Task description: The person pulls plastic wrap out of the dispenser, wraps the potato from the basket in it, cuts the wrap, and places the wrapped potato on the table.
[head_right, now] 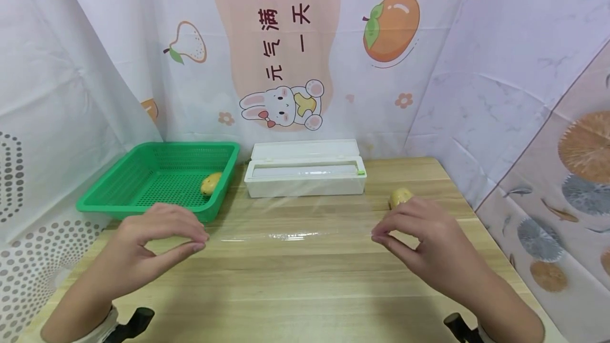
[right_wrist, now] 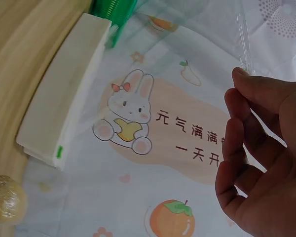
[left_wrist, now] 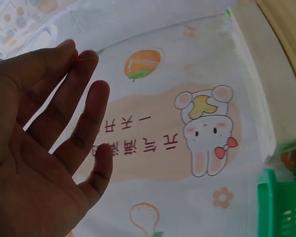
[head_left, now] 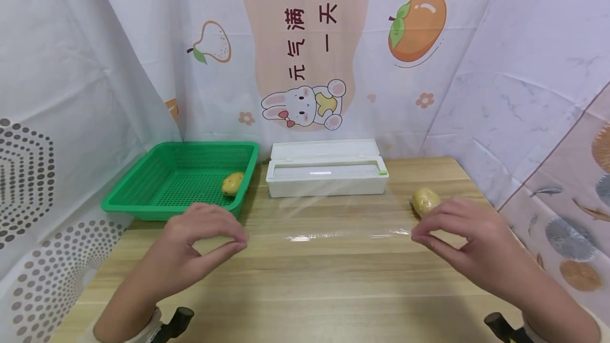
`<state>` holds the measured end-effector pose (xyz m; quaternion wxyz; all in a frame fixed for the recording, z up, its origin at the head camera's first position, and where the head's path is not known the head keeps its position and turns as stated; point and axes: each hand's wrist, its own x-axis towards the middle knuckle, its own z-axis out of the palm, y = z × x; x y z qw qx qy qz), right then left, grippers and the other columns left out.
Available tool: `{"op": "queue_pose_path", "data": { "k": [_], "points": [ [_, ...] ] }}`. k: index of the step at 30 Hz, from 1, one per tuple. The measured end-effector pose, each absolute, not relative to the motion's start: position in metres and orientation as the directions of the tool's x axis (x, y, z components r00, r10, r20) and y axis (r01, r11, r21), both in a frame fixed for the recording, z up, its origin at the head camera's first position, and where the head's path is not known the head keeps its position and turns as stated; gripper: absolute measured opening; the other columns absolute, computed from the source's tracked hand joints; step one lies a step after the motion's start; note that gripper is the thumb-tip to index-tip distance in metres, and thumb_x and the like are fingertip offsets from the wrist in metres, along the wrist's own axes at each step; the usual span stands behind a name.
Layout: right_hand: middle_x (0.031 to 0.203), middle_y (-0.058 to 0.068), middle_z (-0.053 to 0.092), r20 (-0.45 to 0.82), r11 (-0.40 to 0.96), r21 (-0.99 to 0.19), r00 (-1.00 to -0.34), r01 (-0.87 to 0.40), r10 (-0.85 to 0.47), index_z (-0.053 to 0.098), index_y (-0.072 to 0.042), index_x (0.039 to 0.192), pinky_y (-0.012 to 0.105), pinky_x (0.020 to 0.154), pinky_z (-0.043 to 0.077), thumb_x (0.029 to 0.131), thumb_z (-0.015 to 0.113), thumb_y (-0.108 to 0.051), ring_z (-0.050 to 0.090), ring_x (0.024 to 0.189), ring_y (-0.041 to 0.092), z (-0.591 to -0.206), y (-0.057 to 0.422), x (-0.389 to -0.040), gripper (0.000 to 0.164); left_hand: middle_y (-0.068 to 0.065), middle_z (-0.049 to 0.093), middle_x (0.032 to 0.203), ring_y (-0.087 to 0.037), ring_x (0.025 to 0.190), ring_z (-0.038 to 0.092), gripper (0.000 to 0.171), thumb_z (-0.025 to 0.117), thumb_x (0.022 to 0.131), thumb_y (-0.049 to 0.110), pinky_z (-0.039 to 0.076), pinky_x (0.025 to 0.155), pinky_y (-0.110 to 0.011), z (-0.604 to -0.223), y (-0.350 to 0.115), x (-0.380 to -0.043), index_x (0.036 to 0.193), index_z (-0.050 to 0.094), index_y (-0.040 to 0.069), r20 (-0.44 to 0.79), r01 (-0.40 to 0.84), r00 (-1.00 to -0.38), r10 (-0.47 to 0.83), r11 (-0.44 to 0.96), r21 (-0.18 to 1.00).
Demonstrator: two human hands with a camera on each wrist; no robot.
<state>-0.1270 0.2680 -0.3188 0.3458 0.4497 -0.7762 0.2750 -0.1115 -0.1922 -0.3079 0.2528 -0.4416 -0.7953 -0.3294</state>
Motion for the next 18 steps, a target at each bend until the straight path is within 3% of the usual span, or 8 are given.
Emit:
{"op": "queue_pose_path", "data": {
  "k": [4, 8, 11, 18],
  "points": [
    [0.091, -0.020, 0.070, 0.728, 0.456, -0.151, -0.411, -0.877, -0.549, 0.075, -0.032, 0.094, 0.014, 0.084, 0.042, 0.103, 0.060, -0.045, 0.058, 0.087, -0.001, -0.333, 0.271, -0.124, 0.022, 0.015, 0.074, 0.097, -0.006, 0.096, 0.067, 0.033, 0.085, 0.084, 0.008, 0.041, 0.094, -0.022, -0.323, -0.193, -0.107, 0.105, 0.074, 0.032, 0.627, 0.852, -0.521, 0.579, 0.396, 0.341],
    [0.094, -0.026, 0.067, 0.654, 0.472, -0.176, -0.461, -0.864, -0.600, 0.072, -0.037, 0.096, 0.015, 0.084, 0.044, 0.096, 0.075, -0.036, 0.060, 0.087, -0.002, -0.350, 0.275, -0.123, 0.003, 0.021, 0.072, 0.098, 0.001, 0.094, 0.066, 0.031, 0.084, 0.086, 0.013, 0.040, 0.095, -0.022, -0.341, -0.194, -0.105, 0.105, 0.073, 0.036, 0.579, 0.844, -0.536, 0.615, 0.398, 0.359],
    [0.093, -0.028, 0.066, 0.601, 0.472, -0.199, -0.487, -0.859, -0.634, 0.071, -0.039, 0.096, 0.014, 0.081, 0.044, 0.081, 0.089, -0.021, 0.060, 0.084, -0.005, -0.362, 0.276, -0.123, 0.029, 0.026, 0.069, 0.098, 0.005, 0.092, 0.064, 0.033, 0.085, 0.086, 0.015, 0.038, 0.095, -0.023, -0.358, -0.193, -0.105, 0.104, 0.072, 0.039, 0.552, 0.844, -0.537, 0.638, 0.412, 0.345],
    [0.088, -0.032, 0.062, 0.494, 0.500, -0.243, -0.550, -0.831, -0.674, 0.068, -0.043, 0.091, 0.009, 0.073, 0.040, 0.075, 0.091, -0.012, 0.056, 0.078, -0.009, -0.387, 0.275, -0.126, 0.041, 0.034, 0.065, 0.093, 0.008, 0.092, 0.061, 0.016, 0.083, 0.090, 0.024, 0.034, 0.094, -0.026, -0.395, -0.192, -0.109, 0.093, 0.074, 0.037, 0.437, 0.786, -0.618, 0.654, 0.523, 0.330]
  ]
}}
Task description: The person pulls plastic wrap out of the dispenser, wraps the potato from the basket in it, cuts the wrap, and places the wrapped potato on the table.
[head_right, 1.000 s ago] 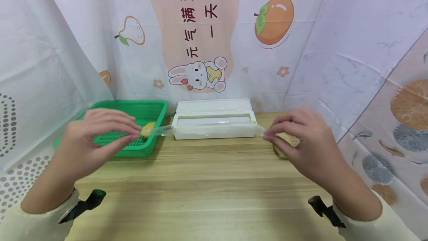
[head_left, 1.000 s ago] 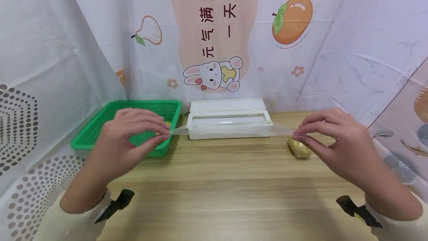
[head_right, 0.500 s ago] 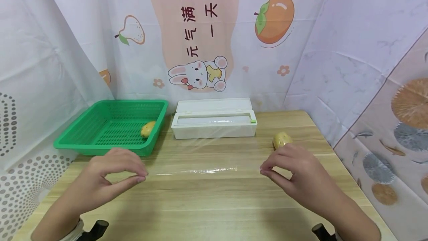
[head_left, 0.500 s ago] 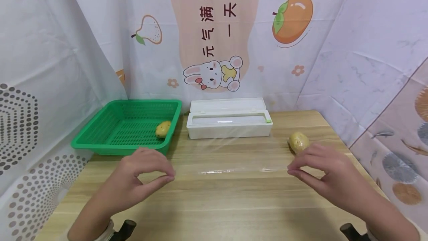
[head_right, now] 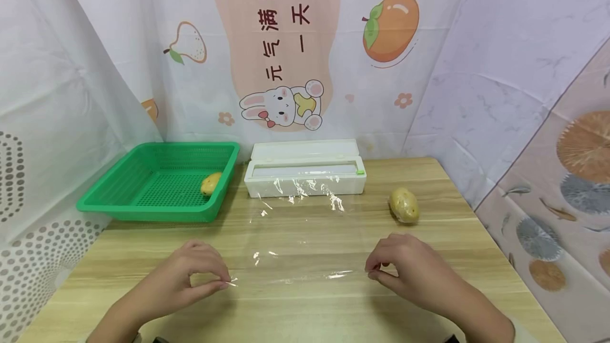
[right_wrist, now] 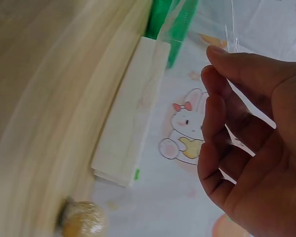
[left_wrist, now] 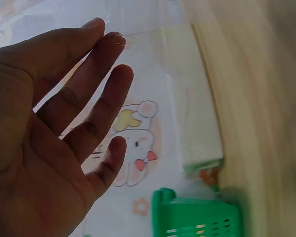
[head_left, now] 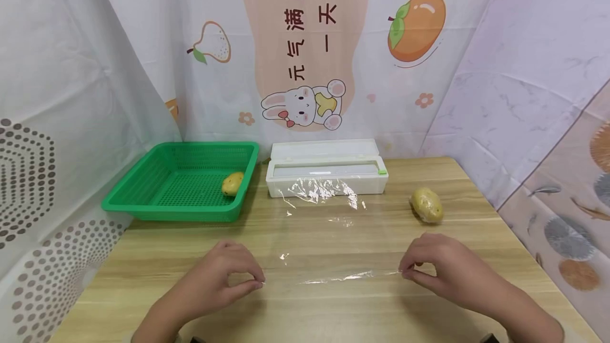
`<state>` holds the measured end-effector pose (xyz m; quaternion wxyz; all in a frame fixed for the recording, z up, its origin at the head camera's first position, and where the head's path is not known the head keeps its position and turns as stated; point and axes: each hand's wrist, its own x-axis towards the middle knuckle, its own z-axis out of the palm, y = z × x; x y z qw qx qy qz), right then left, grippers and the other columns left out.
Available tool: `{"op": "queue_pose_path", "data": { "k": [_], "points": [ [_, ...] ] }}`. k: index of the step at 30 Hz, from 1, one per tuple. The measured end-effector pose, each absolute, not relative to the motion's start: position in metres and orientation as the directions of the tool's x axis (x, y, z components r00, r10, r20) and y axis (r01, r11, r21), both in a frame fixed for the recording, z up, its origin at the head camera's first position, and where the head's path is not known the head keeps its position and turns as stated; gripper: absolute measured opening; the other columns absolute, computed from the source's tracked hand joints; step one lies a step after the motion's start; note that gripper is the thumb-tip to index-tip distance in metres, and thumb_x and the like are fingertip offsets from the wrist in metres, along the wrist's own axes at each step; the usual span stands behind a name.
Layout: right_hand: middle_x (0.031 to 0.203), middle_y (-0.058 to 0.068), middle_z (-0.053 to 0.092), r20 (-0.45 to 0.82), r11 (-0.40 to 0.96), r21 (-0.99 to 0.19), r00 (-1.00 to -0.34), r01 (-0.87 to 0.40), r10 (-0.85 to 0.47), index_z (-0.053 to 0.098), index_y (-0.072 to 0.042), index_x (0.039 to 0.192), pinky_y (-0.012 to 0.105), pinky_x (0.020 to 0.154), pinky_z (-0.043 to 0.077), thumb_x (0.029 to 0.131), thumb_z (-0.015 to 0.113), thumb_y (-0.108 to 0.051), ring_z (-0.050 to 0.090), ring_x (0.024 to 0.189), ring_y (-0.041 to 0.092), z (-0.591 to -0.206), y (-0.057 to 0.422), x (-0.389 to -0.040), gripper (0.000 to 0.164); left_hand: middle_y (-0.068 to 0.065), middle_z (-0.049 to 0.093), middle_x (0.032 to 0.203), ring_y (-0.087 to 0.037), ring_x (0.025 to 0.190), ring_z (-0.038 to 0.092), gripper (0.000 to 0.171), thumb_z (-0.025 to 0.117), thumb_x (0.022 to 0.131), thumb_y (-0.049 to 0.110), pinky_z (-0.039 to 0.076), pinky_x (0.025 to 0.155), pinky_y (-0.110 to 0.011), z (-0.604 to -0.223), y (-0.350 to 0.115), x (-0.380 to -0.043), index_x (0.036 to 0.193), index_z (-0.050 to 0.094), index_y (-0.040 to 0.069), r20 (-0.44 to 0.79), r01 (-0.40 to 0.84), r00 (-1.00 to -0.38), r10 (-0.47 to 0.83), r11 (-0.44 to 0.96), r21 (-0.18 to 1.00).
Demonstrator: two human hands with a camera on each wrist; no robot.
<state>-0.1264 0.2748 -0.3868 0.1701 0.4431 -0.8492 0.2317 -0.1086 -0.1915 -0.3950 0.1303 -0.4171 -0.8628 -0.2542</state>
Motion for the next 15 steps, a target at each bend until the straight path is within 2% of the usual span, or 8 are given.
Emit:
{"op": "queue_pose_path", "data": {
  "k": [1, 5, 10, 15],
  "points": [
    [0.087, -0.031, 0.062, 0.484, 0.497, -0.255, -0.555, -0.829, -0.677, 0.069, -0.042, 0.090, 0.009, 0.072, 0.040, 0.072, 0.092, -0.009, 0.056, 0.077, -0.008, -0.390, 0.274, -0.127, 0.044, 0.034, 0.065, 0.092, 0.008, 0.091, 0.061, 0.017, 0.083, 0.089, 0.022, 0.034, 0.093, -0.027, -0.399, -0.191, -0.109, 0.091, 0.075, 0.036, 0.419, 0.776, -0.631, 0.653, 0.538, 0.330],
    [0.085, -0.030, 0.062, 0.411, 0.519, -0.295, -0.597, -0.802, -0.689, 0.070, -0.039, 0.087, 0.011, 0.070, 0.044, 0.075, 0.090, -0.008, 0.057, 0.078, -0.008, -0.405, 0.272, -0.131, 0.039, 0.035, 0.065, 0.090, 0.010, 0.090, 0.060, 0.018, 0.084, 0.085, 0.019, 0.035, 0.091, -0.032, -0.413, -0.187, -0.112, 0.088, 0.076, 0.035, 0.335, 0.738, -0.675, 0.657, 0.604, 0.302],
    [0.085, -0.026, 0.063, 0.318, 0.533, -0.342, -0.629, -0.774, -0.710, 0.072, -0.033, 0.086, 0.018, 0.066, 0.050, 0.078, 0.087, -0.006, 0.058, 0.078, -0.007, -0.417, 0.268, -0.139, 0.032, 0.032, 0.067, 0.088, 0.007, 0.088, 0.062, 0.013, 0.084, 0.085, 0.019, 0.038, 0.090, -0.038, -0.420, -0.183, -0.118, 0.087, 0.078, 0.030, 0.253, 0.709, -0.704, 0.663, 0.640, 0.295],
    [0.084, -0.023, 0.065, 0.240, 0.544, -0.389, -0.652, -0.743, -0.719, 0.074, -0.030, 0.085, 0.019, 0.065, 0.051, 0.079, 0.085, -0.007, 0.057, 0.076, -0.007, -0.426, 0.264, -0.146, 0.026, 0.030, 0.068, 0.090, 0.003, 0.090, 0.063, 0.009, 0.084, 0.086, 0.023, 0.039, 0.093, -0.043, -0.424, -0.182, -0.124, 0.089, 0.078, 0.030, 0.147, 0.667, -0.735, 0.662, 0.668, 0.331]
  ]
}}
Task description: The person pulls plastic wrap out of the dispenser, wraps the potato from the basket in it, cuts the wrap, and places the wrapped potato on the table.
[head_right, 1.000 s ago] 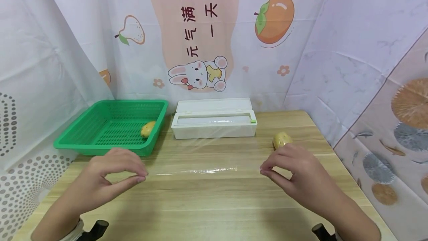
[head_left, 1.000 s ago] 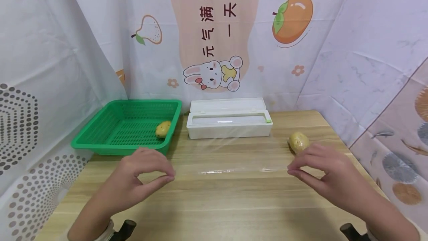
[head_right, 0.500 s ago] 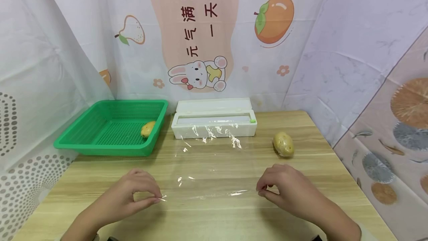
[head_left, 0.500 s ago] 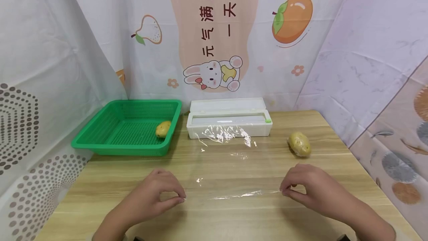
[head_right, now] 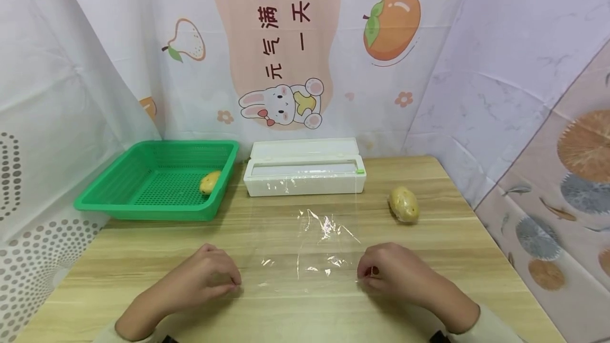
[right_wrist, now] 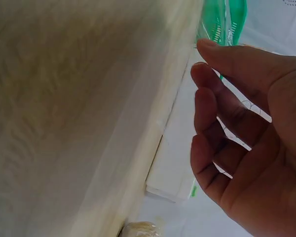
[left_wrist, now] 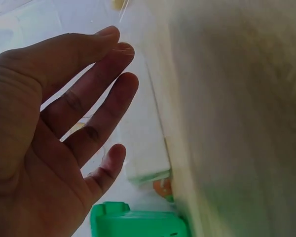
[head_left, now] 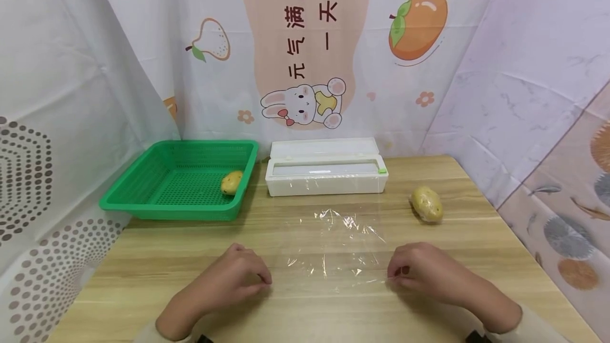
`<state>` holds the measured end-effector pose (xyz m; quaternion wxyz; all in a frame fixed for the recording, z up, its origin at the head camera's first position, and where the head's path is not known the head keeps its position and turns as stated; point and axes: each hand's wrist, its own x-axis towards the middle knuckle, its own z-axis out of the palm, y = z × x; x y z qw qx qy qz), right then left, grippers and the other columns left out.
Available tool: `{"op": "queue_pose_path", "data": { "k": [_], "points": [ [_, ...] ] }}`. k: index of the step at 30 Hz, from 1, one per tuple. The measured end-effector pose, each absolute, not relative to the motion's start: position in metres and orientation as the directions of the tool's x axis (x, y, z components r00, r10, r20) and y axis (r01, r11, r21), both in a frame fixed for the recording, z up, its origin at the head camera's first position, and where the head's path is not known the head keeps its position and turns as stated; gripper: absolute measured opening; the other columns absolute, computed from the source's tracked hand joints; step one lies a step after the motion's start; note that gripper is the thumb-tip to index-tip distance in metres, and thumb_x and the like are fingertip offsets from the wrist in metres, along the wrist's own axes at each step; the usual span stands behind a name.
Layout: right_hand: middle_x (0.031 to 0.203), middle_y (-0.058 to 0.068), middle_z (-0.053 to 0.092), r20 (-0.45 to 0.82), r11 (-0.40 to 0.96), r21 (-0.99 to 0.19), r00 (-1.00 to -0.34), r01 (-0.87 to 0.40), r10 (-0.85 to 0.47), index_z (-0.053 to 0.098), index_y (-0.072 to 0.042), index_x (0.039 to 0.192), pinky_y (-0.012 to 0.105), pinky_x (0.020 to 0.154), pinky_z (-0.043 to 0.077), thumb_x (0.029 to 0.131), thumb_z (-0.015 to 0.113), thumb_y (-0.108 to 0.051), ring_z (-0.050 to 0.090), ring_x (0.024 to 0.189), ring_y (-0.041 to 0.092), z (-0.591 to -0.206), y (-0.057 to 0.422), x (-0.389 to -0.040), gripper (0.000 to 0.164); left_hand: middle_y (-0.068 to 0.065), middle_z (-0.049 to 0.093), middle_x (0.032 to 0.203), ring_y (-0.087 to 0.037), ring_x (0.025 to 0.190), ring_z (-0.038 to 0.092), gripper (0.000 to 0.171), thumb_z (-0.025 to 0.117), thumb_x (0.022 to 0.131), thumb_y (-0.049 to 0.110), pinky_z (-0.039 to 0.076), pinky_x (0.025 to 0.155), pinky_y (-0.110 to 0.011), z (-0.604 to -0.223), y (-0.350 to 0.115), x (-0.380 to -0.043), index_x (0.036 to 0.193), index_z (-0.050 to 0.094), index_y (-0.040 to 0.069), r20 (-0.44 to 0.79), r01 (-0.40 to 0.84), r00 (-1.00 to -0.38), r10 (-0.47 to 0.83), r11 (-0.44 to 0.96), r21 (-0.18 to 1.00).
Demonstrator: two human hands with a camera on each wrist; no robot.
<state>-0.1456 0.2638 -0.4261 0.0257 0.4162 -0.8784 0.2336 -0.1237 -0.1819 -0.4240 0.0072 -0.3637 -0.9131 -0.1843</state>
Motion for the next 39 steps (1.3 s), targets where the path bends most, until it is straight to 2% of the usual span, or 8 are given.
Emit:
{"op": "queue_pose_path", "data": {
  "k": [6, 11, 15, 18, 23, 28, 32, 39],
  "points": [
    [0.085, -0.021, 0.065, 0.170, 0.560, -0.417, -0.667, -0.716, -0.726, 0.075, -0.029, 0.086, 0.020, 0.067, 0.052, 0.077, 0.084, -0.008, 0.057, 0.076, -0.005, -0.432, 0.264, -0.150, 0.025, 0.030, 0.067, 0.093, 0.006, 0.092, 0.062, 0.019, 0.086, 0.080, 0.023, 0.042, 0.090, -0.039, -0.430, -0.182, -0.128, 0.090, 0.076, 0.036, 0.050, 0.641, -0.739, 0.672, 0.679, 0.359],
    [0.092, -0.019, 0.064, 0.110, 0.547, -0.450, -0.652, -0.706, -0.751, 0.074, -0.030, 0.093, 0.020, 0.070, 0.050, 0.075, 0.091, -0.026, 0.055, 0.081, -0.002, -0.433, 0.269, -0.153, 0.025, 0.028, 0.066, 0.095, 0.007, 0.088, 0.060, 0.026, 0.090, 0.074, 0.025, 0.045, 0.087, -0.035, -0.431, -0.182, -0.130, 0.093, 0.075, 0.036, 0.020, 0.639, -0.720, 0.693, 0.653, 0.407],
    [0.098, -0.017, 0.064, 0.072, 0.519, -0.505, -0.632, -0.690, -0.771, 0.075, -0.030, 0.100, 0.022, 0.074, 0.050, 0.079, 0.089, -0.039, 0.057, 0.085, 0.001, -0.428, 0.275, -0.157, 0.026, 0.024, 0.067, 0.095, 0.003, 0.085, 0.061, 0.018, 0.087, 0.081, 0.030, 0.049, 0.084, -0.028, -0.430, -0.182, -0.133, 0.095, 0.075, 0.032, 0.028, 0.641, -0.703, 0.710, 0.617, 0.457],
    [0.100, -0.015, 0.066, 0.068, 0.504, -0.545, -0.635, -0.670, -0.770, 0.074, -0.030, 0.103, 0.026, 0.076, 0.053, 0.085, 0.084, -0.041, 0.061, 0.088, 0.005, -0.422, 0.277, -0.165, 0.023, 0.022, 0.067, 0.093, 0.002, 0.087, 0.063, 0.009, 0.083, 0.088, 0.029, 0.054, 0.083, -0.025, -0.429, -0.181, -0.138, 0.094, 0.076, 0.029, 0.032, 0.624, -0.707, 0.707, 0.602, 0.498],
    [0.104, -0.008, 0.070, 0.077, 0.602, -0.531, -0.741, -0.596, -0.667, 0.075, -0.021, 0.104, 0.035, 0.080, 0.057, 0.089, 0.083, -0.029, 0.065, 0.092, 0.014, -0.414, 0.269, -0.185, 0.019, 0.019, 0.064, 0.090, 0.000, 0.081, 0.060, 0.011, 0.085, 0.086, 0.027, 0.053, 0.075, -0.022, -0.430, -0.178, -0.148, 0.094, 0.077, 0.026, -0.007, 0.569, -0.755, 0.655, 0.661, 0.488],
    [0.105, 0.001, 0.070, 0.018, 0.726, -0.511, -0.850, -0.461, -0.527, 0.074, -0.012, 0.114, 0.035, 0.077, 0.054, 0.081, 0.088, -0.025, 0.064, 0.092, 0.020, -0.421, 0.254, -0.212, 0.038, 0.013, 0.060, 0.086, -0.004, 0.078, 0.055, 0.025, 0.088, 0.080, 0.033, 0.048, 0.070, -0.022, -0.432, -0.177, -0.156, 0.100, 0.076, 0.023, -0.058, 0.525, -0.792, 0.607, 0.727, 0.444],
    [0.095, 0.005, 0.065, -0.060, 0.744, -0.546, -0.869, -0.384, -0.492, 0.071, -0.009, 0.120, 0.031, 0.073, 0.049, 0.074, 0.093, -0.026, 0.057, 0.084, 0.018, -0.432, 0.248, -0.228, 0.053, 0.012, 0.058, 0.086, -0.005, 0.078, 0.055, 0.026, 0.088, 0.080, 0.033, 0.048, 0.071, -0.022, -0.435, -0.177, -0.161, 0.101, 0.075, 0.024, -0.084, 0.508, -0.796, 0.599, 0.737, 0.446],
    [0.091, 0.005, 0.060, -0.117, 0.754, -0.578, -0.883, -0.312, -0.455, 0.069, -0.012, 0.120, 0.034, 0.073, 0.046, 0.068, 0.097, -0.027, 0.052, 0.083, 0.019, -0.442, 0.247, -0.237, 0.060, 0.011, 0.059, 0.084, -0.004, 0.075, 0.055, 0.025, 0.089, 0.080, 0.030, 0.048, 0.071, -0.021, -0.435, -0.176, -0.163, 0.099, 0.075, 0.023, -0.061, 0.528, -0.783, 0.620, 0.712, 0.463]
  ]
}}
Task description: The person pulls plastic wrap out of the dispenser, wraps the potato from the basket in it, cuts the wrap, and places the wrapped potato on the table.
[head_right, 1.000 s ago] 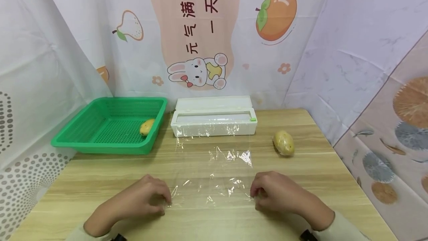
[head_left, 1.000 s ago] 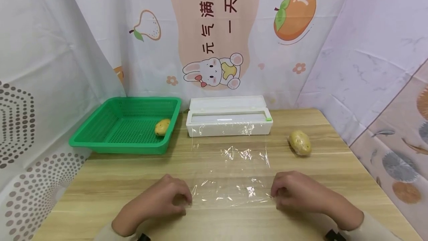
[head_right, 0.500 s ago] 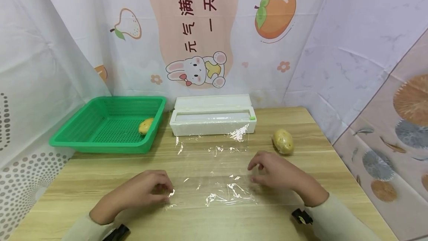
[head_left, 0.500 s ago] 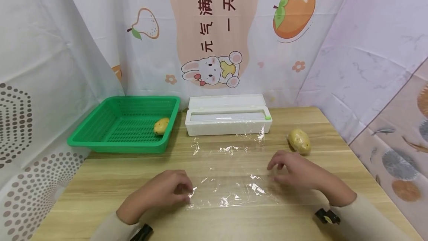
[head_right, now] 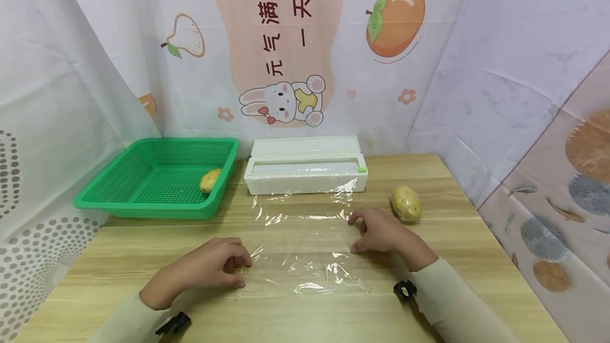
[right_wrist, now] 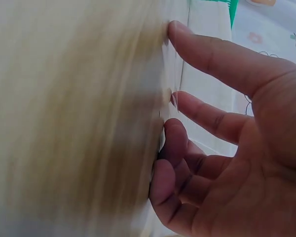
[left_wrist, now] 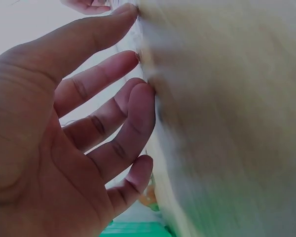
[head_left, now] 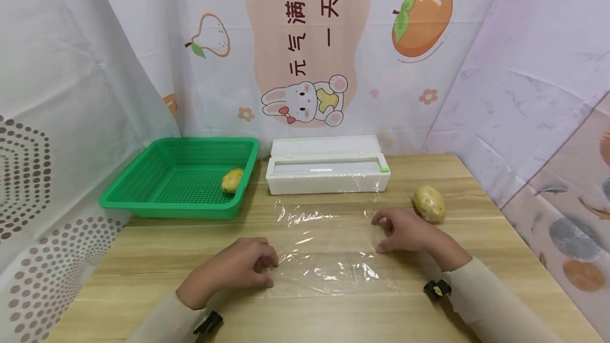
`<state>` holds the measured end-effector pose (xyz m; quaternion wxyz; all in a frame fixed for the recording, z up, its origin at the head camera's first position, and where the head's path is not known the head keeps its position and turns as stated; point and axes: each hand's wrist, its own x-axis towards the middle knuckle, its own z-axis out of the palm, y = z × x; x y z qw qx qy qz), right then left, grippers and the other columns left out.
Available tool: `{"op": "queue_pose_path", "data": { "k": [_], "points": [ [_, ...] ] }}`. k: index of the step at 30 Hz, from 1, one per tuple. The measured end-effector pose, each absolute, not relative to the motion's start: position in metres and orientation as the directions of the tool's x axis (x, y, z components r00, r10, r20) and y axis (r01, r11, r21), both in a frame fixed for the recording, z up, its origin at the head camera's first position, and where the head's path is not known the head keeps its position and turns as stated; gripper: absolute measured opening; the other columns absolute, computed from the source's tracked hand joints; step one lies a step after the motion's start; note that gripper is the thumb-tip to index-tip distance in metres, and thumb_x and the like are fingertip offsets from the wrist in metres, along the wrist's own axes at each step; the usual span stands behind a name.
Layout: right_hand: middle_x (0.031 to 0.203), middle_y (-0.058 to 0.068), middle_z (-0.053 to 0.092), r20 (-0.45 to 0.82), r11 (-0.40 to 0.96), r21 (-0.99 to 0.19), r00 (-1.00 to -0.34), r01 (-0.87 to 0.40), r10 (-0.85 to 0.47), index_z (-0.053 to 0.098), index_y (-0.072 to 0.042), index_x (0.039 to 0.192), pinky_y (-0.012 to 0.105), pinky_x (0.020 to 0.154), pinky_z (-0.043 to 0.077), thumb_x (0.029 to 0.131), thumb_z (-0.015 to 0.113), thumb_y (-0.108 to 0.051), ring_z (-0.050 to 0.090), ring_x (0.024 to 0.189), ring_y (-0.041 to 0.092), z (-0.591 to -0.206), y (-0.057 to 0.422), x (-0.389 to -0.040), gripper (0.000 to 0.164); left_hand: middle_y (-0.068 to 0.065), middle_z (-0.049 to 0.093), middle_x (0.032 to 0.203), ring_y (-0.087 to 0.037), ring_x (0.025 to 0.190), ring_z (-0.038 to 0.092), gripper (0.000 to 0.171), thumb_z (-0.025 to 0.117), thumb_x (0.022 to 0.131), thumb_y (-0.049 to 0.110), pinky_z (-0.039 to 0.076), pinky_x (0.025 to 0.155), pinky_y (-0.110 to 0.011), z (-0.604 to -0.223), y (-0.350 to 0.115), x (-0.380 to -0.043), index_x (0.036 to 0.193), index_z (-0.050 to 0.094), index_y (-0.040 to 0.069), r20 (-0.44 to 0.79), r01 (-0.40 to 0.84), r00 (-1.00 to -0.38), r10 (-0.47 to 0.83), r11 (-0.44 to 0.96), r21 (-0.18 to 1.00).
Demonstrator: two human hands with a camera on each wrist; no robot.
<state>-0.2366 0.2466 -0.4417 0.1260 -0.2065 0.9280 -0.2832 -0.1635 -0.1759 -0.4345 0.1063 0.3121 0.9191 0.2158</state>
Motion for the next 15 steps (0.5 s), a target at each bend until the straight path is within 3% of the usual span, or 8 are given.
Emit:
{"op": "queue_pose_path", "data": {
  "k": [8, 15],
  "points": [
    [0.088, 0.006, 0.058, -0.121, 0.742, -0.596, -0.879, -0.307, -0.461, 0.066, -0.017, 0.118, 0.032, 0.068, 0.045, 0.068, 0.097, -0.027, 0.052, 0.079, 0.018, -0.447, 0.251, -0.236, 0.060, 0.009, 0.063, 0.086, -0.007, 0.078, 0.058, 0.017, 0.082, 0.089, 0.031, 0.050, 0.070, -0.024, -0.415, -0.174, -0.166, 0.099, 0.074, 0.020, -0.042, 0.516, -0.799, 0.600, 0.720, 0.465],
    [0.087, 0.005, 0.058, -0.123, 0.736, -0.599, -0.872, -0.316, -0.474, 0.064, -0.015, 0.119, 0.033, 0.068, 0.045, 0.069, 0.097, -0.027, 0.051, 0.078, 0.018, -0.446, 0.251, -0.239, 0.061, 0.015, 0.065, 0.087, -0.006, 0.082, 0.061, 0.013, 0.076, 0.095, 0.027, 0.053, 0.073, -0.027, -0.380, -0.180, -0.186, 0.103, 0.075, 0.017, 0.046, 0.514, -0.834, 0.550, 0.745, 0.425]
  ]
}}
